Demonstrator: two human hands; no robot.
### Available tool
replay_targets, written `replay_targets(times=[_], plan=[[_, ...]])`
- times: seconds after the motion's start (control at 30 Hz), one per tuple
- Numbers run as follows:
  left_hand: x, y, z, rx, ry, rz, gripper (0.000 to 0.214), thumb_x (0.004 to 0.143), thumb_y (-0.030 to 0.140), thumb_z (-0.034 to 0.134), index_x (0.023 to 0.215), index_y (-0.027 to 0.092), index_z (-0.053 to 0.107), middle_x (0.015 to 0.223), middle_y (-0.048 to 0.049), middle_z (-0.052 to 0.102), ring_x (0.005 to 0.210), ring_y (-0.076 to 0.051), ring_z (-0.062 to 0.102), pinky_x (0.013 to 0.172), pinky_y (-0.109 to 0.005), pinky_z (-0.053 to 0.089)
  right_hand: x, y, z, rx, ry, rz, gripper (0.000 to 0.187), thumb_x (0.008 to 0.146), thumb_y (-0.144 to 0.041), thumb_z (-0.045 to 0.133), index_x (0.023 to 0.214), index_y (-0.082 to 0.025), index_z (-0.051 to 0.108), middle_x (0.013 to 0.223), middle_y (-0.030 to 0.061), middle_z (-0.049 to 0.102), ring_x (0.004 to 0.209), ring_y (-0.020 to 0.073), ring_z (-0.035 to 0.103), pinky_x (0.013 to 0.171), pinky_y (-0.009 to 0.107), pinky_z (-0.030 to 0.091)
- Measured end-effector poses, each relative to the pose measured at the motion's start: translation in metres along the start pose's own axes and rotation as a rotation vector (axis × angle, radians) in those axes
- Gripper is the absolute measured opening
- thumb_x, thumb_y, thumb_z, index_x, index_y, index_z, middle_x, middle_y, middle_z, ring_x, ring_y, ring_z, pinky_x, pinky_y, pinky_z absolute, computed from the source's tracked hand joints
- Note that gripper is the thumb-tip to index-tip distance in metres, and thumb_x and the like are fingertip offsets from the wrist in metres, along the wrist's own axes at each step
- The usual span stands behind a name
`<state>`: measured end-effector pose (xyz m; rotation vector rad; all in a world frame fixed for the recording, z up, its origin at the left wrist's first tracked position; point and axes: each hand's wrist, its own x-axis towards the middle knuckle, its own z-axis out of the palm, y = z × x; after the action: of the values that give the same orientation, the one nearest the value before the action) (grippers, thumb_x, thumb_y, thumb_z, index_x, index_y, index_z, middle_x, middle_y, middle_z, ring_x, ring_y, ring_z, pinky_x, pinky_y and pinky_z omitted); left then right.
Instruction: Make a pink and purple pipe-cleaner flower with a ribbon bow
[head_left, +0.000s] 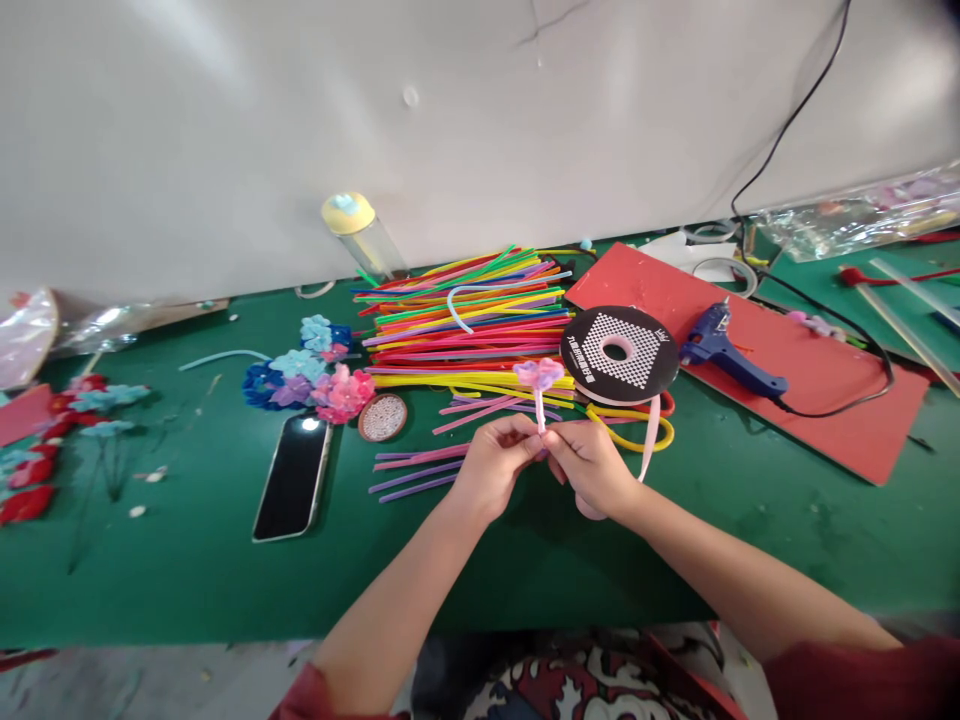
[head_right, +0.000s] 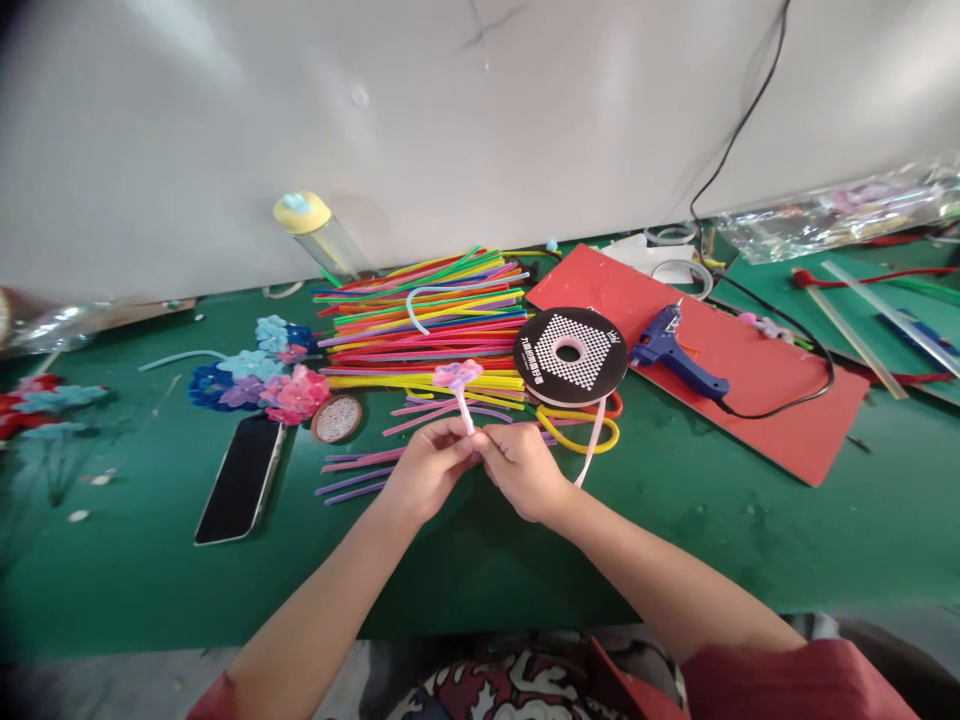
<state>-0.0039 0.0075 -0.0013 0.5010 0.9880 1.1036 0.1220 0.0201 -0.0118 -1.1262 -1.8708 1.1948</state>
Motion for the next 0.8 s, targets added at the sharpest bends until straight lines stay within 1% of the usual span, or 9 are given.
replay_targets(times=[0.1,0.2,0.27,0.37,0.43,0.5,0.67,0.73,0.8], plan=[[-0.001,0.002,0.000,0.045,-0.011,-0.004,0.024,0.049,0.025,0.080,0.059,0.012,0.062,0.057,0.0026,0.059,0.057,-0.007,0.053,0.060,-0.020,0.044,0.001,0.000,-0.002,-0.093,0.027,-0.034,0.041,0.088,-0.033,0.035,0.051,-0.017,0.043,0.040,-0.0031,0.044,0.038,0.0071,0.042,0.044,0.019,0.033],[0.000,0.005,-0.002,0.127,0.005,0.053,0.023,0.054,0.028,0.076,0.063,0.013,0.062,0.060,0.0020,0.059,0.060,-0.009,0.054,0.064,-0.023,0.045,0.002,0.000,-0.005,-0.202,0.051,-0.076,0.040,0.087,-0.038,0.037,0.056,-0.017,0.048,0.042,-0.0024,0.048,0.038,0.0078,0.044,0.042,0.019,0.032],[0.000,0.008,-0.005,0.248,0.060,0.148,0.018,0.059,0.027,0.072,0.065,0.013,0.061,0.062,0.0015,0.059,0.062,-0.010,0.055,0.065,-0.024,0.045,0.003,0.001,-0.006,-0.296,0.099,-0.115,0.031,0.083,-0.043,0.044,0.072,-0.016,0.055,0.050,-0.0007,0.056,0.043,0.0100,0.050,0.043,0.020,0.034],[0.001,0.009,-0.008,0.473,0.163,0.288,0.011,0.066,0.024,0.065,0.070,0.015,0.061,0.069,-0.0004,0.061,0.067,-0.014,0.058,0.067,-0.026,0.045,0.003,0.004,-0.008,-0.453,0.198,-0.221,0.031,0.078,-0.039,0.054,0.099,-0.015,0.053,0.073,0.0047,0.066,0.058,0.0147,0.061,0.048,0.021,0.040],[0.001,0.009,-0.010,0.574,0.188,0.330,0.011,0.068,0.024,0.062,0.073,0.015,0.060,0.072,-0.0018,0.062,0.070,-0.016,0.059,0.068,-0.027,0.046,0.003,0.006,-0.009,-0.521,0.215,-0.302,0.021,0.082,-0.030,0.051,0.096,-0.016,0.055,0.079,0.0061,0.067,0.061,0.0146,0.062,0.050,0.022,0.042],[0.001,0.009,-0.011,0.630,0.188,0.351,0.010,0.070,0.024,0.059,0.074,0.015,0.059,0.073,-0.0025,0.062,0.070,-0.016,0.060,0.068,-0.028,0.046,0.004,0.005,-0.010,-0.520,0.208,-0.340,0.014,0.084,-0.025,0.047,0.088,-0.016,0.057,0.074,0.0053,0.067,0.056,0.0131,0.060,0.051,0.022,0.043],[0.002,0.008,-0.013,0.665,0.181,0.380,0.006,0.071,0.021,0.057,0.074,0.016,0.056,0.075,-0.0028,0.061,0.071,-0.016,0.059,0.069,-0.027,0.047,0.008,0.000,-0.014,-0.305,0.172,-0.233,0.013,0.078,-0.025,0.058,0.086,-0.016,0.061,0.071,0.0035,0.069,0.057,0.0131,0.063,0.055,0.021,0.048],[0.002,0.008,-0.014,0.675,0.178,0.395,0.006,0.071,0.020,0.056,0.074,0.016,0.055,0.075,-0.0024,0.060,0.071,-0.015,0.059,0.069,-0.027,0.047,0.008,-0.001,-0.016,-0.281,0.153,-0.216,0.008,0.078,-0.020,0.057,0.082,-0.017,0.063,0.073,0.0033,0.070,0.060,0.0132,0.064,0.056,0.021,0.048],[0.002,0.009,-0.014,0.704,0.186,0.410,0.004,0.071,0.020,0.055,0.073,0.016,0.055,0.074,-0.0017,0.060,0.070,-0.015,0.059,0.069,-0.027,0.047,0.007,-0.002,-0.017,-0.287,0.153,-0.245,0.012,0.080,-0.016,0.052,0.077,-0.017,0.064,0.071,0.0027,0.070,0.060,0.0128,0.063,0.057,0.021,0.048]])
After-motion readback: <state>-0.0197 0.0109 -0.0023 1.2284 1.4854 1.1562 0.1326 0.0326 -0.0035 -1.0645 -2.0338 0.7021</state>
